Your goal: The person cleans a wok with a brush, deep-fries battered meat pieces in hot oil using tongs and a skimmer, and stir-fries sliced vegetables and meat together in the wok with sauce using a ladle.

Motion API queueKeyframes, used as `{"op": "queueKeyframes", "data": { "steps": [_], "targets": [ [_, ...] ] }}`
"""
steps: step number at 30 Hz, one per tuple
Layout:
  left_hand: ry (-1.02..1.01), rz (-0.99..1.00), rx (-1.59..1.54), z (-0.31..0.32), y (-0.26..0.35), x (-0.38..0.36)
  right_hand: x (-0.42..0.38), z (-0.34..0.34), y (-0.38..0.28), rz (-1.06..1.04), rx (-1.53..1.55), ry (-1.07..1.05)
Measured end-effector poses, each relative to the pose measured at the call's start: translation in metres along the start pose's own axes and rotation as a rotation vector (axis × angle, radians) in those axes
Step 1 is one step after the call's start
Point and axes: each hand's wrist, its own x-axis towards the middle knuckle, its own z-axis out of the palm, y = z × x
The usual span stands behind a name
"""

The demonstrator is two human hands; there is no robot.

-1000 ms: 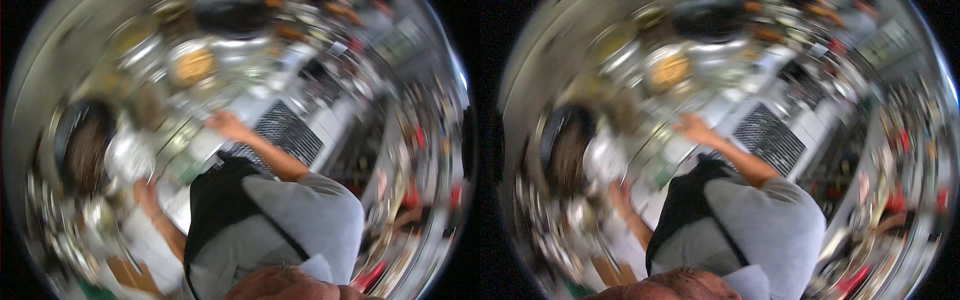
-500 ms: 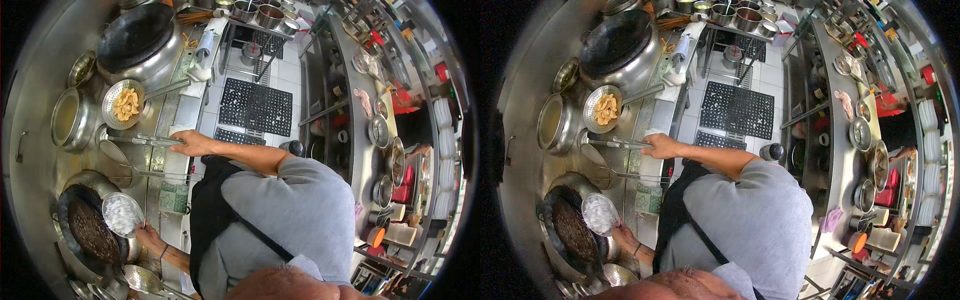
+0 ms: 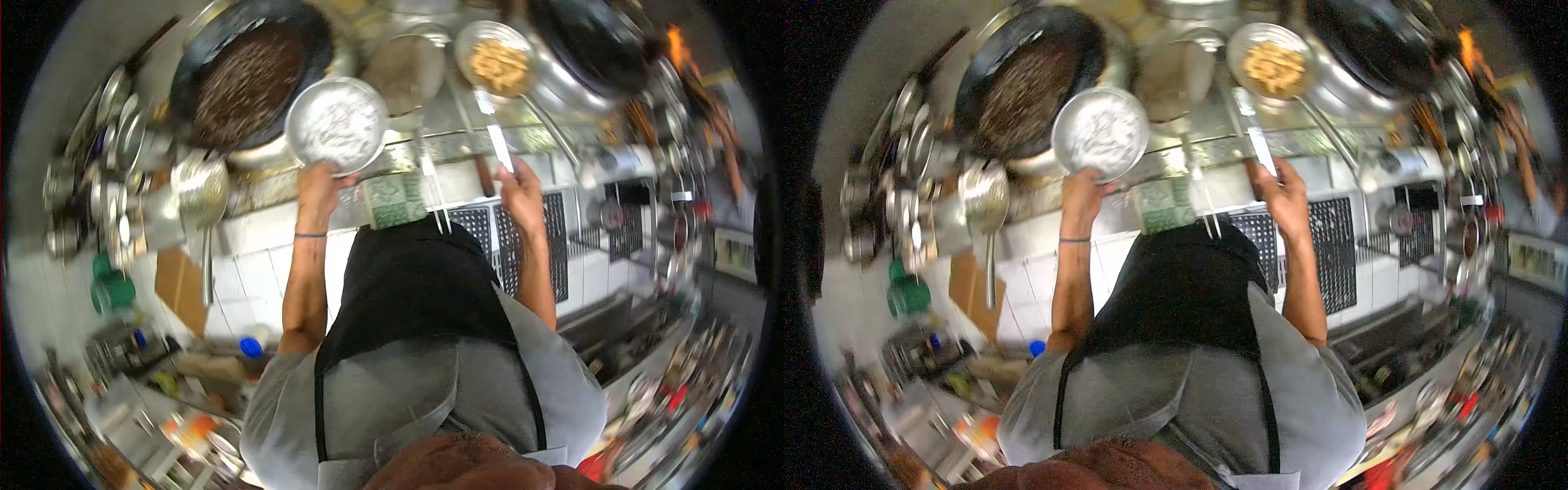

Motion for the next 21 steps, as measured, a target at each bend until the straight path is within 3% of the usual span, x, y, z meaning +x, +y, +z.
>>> {"op": "queueKeyframes", "data": {
  "steps": [2, 5, 8, 9, 13, 16, 21],
  "targets": [
    [-0.04, 0.107, 0.034, 0.013, 0.024, -0.016, 0.011, 0.0, -0.001, 0.077, 0.103, -0.051],
    [-0.012, 0.34, 0.075, 0.021, 0.019, -0.019, 0.016, 0.008, -0.004, 0.003, 0.174, -0.067],
    [0.036, 0.149, 0.025, 0.006, 0.0, -0.018, 0.017, 0.019, -0.017, 0.009, 0.101, -0.087],
    [-0.032, 0.133, 0.109, -0.001, -0.001, -0.018, 0.018, 0.018, -0.019, 0.005, 0.027, -0.12],
    [-0.024, 0.124, 0.097, -0.01, 0.008, -0.019, 0.022, 0.023, -0.023, -0.052, -0.176, -0.188],
    [0.078, 0.385, 0.151, -0.017, 0.003, -0.013, 0.017, 0.026, -0.041, -0.043, -0.243, -0.214],
    [0.07, 0.2, -0.034, -0.019, -0.001, -0.025, 0.034, 0.027, -0.063, -0.273, -0.49, -0.249]
  ]
}}
